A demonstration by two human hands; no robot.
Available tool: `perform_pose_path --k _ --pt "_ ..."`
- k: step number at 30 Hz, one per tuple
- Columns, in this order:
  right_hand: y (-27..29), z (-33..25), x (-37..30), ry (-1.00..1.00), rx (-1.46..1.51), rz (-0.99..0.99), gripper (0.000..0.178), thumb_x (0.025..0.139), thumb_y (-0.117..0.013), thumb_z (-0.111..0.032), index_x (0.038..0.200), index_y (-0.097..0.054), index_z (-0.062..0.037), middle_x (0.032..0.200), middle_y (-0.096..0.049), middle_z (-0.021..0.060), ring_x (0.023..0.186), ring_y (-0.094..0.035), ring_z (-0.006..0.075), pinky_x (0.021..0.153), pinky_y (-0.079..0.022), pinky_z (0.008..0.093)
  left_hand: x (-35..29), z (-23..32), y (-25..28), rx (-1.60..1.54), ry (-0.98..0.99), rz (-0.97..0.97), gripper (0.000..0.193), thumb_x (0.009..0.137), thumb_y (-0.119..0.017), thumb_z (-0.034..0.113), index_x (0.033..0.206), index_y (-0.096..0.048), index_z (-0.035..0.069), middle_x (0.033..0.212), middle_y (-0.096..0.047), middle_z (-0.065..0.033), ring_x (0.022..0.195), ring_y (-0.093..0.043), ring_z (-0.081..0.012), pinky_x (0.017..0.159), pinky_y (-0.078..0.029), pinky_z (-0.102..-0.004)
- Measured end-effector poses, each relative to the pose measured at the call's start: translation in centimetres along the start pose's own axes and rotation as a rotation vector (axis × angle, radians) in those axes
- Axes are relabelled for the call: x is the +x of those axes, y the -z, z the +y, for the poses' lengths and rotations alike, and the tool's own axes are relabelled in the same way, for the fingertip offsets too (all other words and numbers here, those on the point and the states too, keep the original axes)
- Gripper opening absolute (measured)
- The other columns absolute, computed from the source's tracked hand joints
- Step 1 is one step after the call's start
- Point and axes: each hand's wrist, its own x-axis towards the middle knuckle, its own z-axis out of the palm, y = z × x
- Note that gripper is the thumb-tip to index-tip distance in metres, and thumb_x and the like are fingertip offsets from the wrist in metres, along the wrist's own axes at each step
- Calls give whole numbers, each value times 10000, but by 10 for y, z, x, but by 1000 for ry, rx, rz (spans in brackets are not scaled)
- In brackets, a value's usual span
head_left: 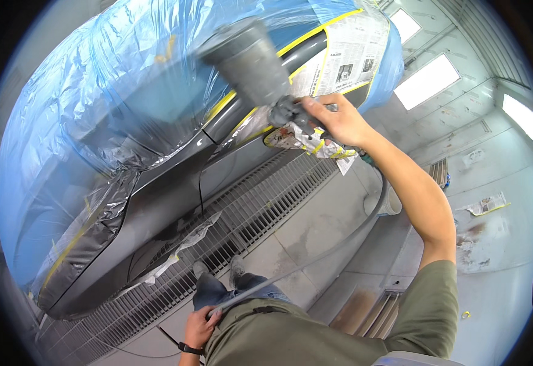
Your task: The person uses a spray gun to apply paint to the front fender of a car in a paint booth. The car is masked with plastic and tape to protect adjacent areas. The person moves the spray gun in steady passes across the fender surface.
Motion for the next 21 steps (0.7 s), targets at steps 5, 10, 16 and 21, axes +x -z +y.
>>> perform_pose_path --k 5,10,16,21 --pt "-3 -33 11 203 -270 -203 483 981 -626 -443 1177 -722 -13 1050 -750 140 1009 -669 209 931 -497 341 26 47 4 -149 -282 -40 262 959 -646 201 1177 -705 67 1003 -719 -199 889 -700 -373 778 -543 -377" --pt "27 -49 26 242 -336 -315 374 997 -615 -330 1208 -718 -39 1071 -752 131 1009 -674 179 925 -503 325 33 90 -8 -306 -281 -166 287 975 -646 222 1212 -702 70 1050 -731 -185 917 -717 -336 816 -552 -349" --pt "53 -17 62 154 -349 -378 394 1004 -612 -337 1201 -718 -12 1062 -758 103 973 -679 164 892 -521 307 65 130 -64 -395 -180 -160 290 971 -667 241 1214 -709 87 978 -742 -168 803 -706 -261 768 -539 -313" --pt "68 50 114 306 -388 -499 393 1016 -588 -399 1267 -704 -120 947 -705 33 808 -617 80 562 -533 255 111 165 -162 -451 -19 -26 277 963 -678 233 1196 -721 88 890 -739 -164 716 -663 -169 714 -530 -302"
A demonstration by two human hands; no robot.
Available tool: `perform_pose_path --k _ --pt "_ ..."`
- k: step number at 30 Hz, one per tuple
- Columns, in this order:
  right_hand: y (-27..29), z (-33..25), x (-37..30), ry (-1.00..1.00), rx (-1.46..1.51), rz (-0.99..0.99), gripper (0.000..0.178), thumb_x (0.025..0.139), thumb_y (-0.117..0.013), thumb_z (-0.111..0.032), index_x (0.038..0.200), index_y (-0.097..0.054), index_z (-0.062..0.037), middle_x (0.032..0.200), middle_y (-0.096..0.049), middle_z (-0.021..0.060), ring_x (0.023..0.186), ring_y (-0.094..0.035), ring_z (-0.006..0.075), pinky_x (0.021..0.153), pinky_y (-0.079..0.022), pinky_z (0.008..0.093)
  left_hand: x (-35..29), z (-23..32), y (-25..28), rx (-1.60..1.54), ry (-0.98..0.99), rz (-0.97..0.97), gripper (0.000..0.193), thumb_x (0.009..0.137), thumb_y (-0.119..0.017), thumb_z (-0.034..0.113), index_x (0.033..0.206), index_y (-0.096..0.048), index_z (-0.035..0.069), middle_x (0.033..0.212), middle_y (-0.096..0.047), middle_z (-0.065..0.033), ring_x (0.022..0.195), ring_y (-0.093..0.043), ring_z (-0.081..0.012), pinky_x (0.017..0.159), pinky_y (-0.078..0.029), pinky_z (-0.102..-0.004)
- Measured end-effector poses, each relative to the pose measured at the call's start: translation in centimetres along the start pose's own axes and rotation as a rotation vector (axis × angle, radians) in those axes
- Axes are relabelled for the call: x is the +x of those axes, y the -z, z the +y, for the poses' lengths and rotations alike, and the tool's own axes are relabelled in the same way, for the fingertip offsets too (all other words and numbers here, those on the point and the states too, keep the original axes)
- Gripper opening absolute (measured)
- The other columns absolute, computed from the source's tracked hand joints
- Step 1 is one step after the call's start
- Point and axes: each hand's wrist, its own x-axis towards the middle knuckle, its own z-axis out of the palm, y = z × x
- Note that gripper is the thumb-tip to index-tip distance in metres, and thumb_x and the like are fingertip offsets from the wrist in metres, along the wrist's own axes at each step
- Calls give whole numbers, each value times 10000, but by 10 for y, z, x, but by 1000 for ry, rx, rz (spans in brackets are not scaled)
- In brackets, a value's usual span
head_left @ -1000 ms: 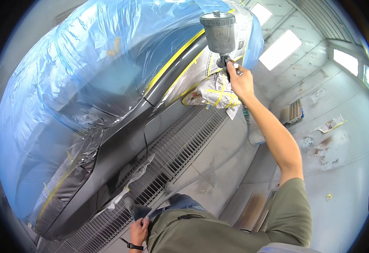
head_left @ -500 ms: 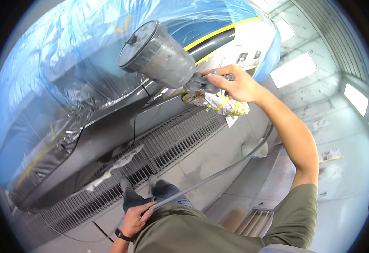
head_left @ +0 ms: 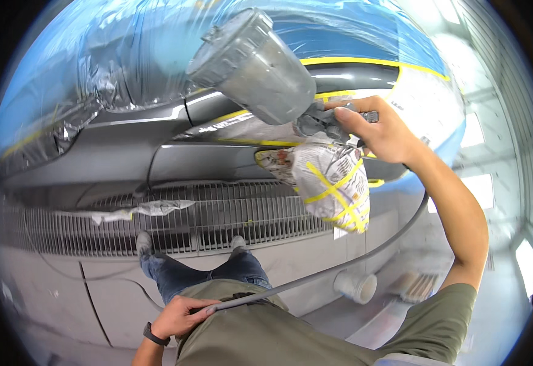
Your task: The person uses a spray gun to apply paint to the front fender of a car in a paint booth. The car is masked with plastic and tape to protect adjacent areas. The person moves the spray gun in steady passes across the fender surface.
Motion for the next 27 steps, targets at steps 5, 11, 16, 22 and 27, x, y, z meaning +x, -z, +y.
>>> perform_pose_path --k 5,11,16,22,27 --pt "0 39 20 294 -43 -31 558 959 -599 -525 1062 -746 3 709 -661 112 673 -608 153 635 -485 352 5 16 -128 -162 220 202 274 941 -722 226 1172 -739 81 774 -730 -85 689 -553 -64 671 -508 -265" --pt "-3 44 36 400 -92 -88 659 940 -585 -573 1134 -712 44 657 -666 157 689 -686 208 697 -520 387 -7 35 -230 -245 286 414 270 943 -735 230 1144 -748 50 822 -747 -72 743 -584 -66 699 -513 -267" --pt "24 96 24 308 -86 -86 620 953 -594 -545 1084 -726 46 642 -642 133 541 -610 181 591 -500 371 26 47 -266 -224 156 446 280 938 -732 254 1150 -750 73 884 -764 -128 750 -653 -109 734 -531 -276" --pt "59 134 -7 178 -67 2 544 983 -599 -486 1139 -726 20 640 -624 79 488 -550 144 513 -459 336 48 55 -268 -210 67 405 258 933 -711 200 1146 -743 59 934 -765 -138 774 -699 -159 739 -538 -285" --pt "50 115 4 217 -24 -33 516 989 -598 -468 1074 -734 22 608 -585 43 446 -499 113 444 -409 299 49 45 -277 -263 96 408 256 930 -713 208 1136 -747 60 941 -764 -138 781 -708 -176 735 -540 -292"
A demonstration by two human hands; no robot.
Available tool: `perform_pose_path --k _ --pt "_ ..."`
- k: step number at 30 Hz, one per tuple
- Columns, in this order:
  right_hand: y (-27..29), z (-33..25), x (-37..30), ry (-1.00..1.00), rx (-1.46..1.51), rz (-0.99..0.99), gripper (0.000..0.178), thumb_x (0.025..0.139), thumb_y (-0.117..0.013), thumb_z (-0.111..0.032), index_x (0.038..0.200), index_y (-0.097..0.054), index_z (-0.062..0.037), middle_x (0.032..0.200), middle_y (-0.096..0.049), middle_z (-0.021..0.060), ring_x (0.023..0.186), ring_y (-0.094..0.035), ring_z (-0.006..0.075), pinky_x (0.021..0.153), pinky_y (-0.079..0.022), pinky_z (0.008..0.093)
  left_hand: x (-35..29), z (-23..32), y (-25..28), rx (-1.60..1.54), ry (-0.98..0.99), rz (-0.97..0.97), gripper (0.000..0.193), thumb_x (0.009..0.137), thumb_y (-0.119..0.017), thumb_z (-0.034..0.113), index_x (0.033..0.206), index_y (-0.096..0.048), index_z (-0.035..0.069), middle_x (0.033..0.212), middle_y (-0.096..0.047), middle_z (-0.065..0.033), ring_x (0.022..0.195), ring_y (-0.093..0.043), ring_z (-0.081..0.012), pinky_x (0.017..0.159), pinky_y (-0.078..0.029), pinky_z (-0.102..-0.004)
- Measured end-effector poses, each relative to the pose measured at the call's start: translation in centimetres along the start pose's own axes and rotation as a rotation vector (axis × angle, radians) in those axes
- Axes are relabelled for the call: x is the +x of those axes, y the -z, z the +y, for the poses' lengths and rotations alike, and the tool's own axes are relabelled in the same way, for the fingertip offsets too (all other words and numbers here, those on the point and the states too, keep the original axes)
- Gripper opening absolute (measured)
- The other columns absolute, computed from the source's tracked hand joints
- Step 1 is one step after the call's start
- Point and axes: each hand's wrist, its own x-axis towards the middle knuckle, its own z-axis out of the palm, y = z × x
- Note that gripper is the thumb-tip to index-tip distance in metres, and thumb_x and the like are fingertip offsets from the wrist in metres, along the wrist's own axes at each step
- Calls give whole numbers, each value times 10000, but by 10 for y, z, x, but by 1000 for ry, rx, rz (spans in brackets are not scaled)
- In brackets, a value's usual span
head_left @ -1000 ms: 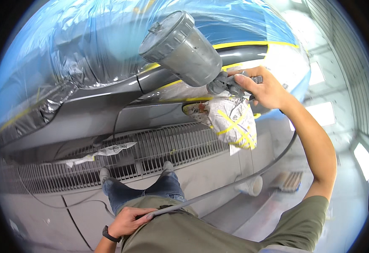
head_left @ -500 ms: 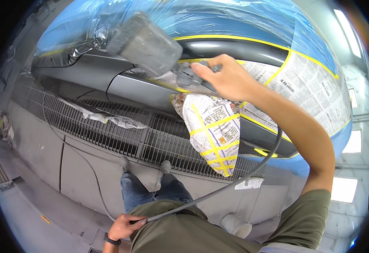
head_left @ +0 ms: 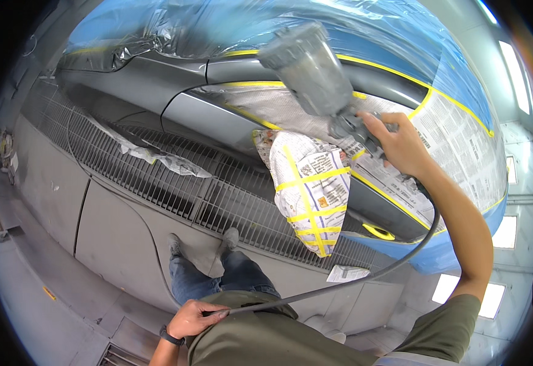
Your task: The person uses a spray gun to apply paint to the front fender of a car in a paint booth. The car is masked with plastic and tape to protect adjacent areas. The person moves the spray gun in steady passes across the fender surface.
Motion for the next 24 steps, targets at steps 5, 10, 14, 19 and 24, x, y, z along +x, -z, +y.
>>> perform_pose_path --k 5,10,14,19,24 --pt "-24 -38 48 190 38 -62 609 959 -578 -570 916 -709 23 571 -541 36 469 -533 122 446 -468 300 -16 -9 -10 41 21 131 255 934 -721 234 1118 -756 60 925 -764 -133 764 -700 -155 726 -539 -287" --pt "-39 -54 69 297 161 -124 617 946 -564 -604 908 -712 -7 543 -507 24 501 -569 123 466 -527 316 -25 -18 -27 -68 146 201 268 935 -735 229 1131 -751 47 893 -768 -121 761 -661 -105 734 -530 -276" --pt "-23 -20 47 208 88 -88 645 944 -557 -612 996 -730 7 535 -513 36 513 -593 143 480 -512 328 -17 -18 -32 -96 144 192 290 946 -737 225 1143 -740 12 820 -711 -17 746 -560 -64 699 -495 -253" --pt "-2 48 -10 -8 33 76 664 937 -570 -612 1059 -733 20 552 -551 64 519 -589 152 519 -466 324 2 -14 -19 -45 129 71 304 953 -731 232 1151 -734 1 893 -742 -41 791 -576 -67 731 -507 -253" --pt "12 104 -113 -156 250 305 558 958 -621 -516 1148 -728 -3 637 -605 70 521 -524 121 528 -441 311 18 -30 8 49 147 -76 293 940 -741 217 1152 -741 16 858 -732 -24 760 -580 -57 707 -503 -240"
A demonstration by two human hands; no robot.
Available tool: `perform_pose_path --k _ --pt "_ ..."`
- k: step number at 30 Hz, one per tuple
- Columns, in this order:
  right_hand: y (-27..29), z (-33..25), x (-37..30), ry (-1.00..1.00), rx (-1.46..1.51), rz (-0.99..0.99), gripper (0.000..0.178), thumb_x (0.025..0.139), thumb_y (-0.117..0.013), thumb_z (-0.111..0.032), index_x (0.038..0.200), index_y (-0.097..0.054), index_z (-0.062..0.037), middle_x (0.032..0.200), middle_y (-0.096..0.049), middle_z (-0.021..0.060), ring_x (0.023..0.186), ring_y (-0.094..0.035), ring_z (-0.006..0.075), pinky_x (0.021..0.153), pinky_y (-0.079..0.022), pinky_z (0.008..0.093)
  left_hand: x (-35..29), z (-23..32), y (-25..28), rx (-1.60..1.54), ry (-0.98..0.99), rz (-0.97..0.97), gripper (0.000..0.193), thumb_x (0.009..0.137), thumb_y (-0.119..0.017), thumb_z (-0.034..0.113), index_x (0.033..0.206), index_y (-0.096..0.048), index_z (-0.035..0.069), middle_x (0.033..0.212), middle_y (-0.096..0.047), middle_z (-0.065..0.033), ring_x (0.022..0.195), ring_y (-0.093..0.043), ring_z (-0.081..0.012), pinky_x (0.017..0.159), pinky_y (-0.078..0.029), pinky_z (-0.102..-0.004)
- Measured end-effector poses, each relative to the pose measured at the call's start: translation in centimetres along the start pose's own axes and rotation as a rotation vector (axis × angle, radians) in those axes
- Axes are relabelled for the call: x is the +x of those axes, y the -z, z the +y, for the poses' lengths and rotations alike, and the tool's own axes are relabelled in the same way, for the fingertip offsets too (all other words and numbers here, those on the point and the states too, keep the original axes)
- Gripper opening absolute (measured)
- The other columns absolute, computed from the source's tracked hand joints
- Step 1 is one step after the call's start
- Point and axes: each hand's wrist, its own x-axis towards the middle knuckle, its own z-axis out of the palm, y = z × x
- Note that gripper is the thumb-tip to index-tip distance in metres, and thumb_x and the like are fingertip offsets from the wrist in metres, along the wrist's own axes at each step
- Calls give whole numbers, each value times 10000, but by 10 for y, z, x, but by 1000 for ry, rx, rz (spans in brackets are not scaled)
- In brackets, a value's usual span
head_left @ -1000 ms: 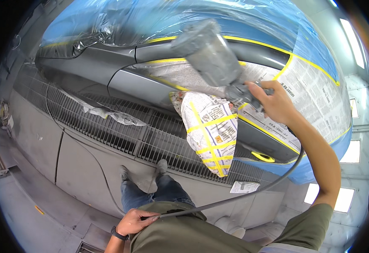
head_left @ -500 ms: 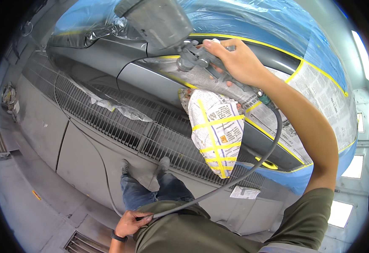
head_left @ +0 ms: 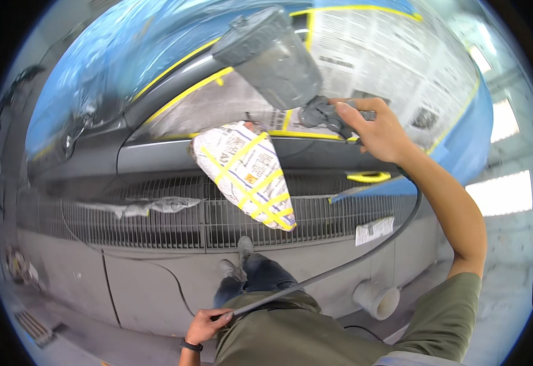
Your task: The person uses a spray gun to apply paint to the front fender of a car in a paint booth. The car is masked with plastic and tape to protect adjacent areas. The person moves the spray gun in steady passes across the fender surface.
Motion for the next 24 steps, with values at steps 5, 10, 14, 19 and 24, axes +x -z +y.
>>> perform_pose_path --k 5,10,14,19,24 --pt "13 49 -91 -180 205 219 457 1020 -576 -448 1260 -701 -81 658 -514 -39 555 -490 59 519 -453 253 20 -53 28 430 -15 -8 292 828 -836 252 942 -747 -2 709 -672 -18 645 -541 -63 612 -477 -262" --pt "1 95 -153 -201 456 253 487 1024 -548 -476 1260 -695 -76 743 -549 -1 574 -503 65 469 -447 246 28 -152 55 710 -439 419 192 772 -790 146 850 -666 23 929 -700 -158 872 -651 -362 765 -522 -435" --pt "-18 125 -164 -180 687 209 562 999 -552 -544 1272 -690 -73 745 -560 5 579 -529 74 468 -463 237 0 -224 65 892 -224 580 202 828 -742 148 959 -649 25 943 -693 -200 902 -657 -399 772 -511 -492" --pt "-14 165 -145 -91 744 61 593 1006 -554 -528 1283 -673 -17 823 -646 38 681 -572 86 581 -500 252 -32 -254 -10 833 30 821 278 951 -650 218 815 -637 -25 595 -593 -166 549 -606 -316 528 -464 -417" --pt "-4 203 -107 59 852 -26 523 1004 -597 -434 1239 -672 28 842 -680 69 758 -578 102 727 -481 276 -36 -241 -150 150 495 940 553 1011 -621 349 589 -495 15 523 -483 -42 476 -439 -141 434 -338 -359"
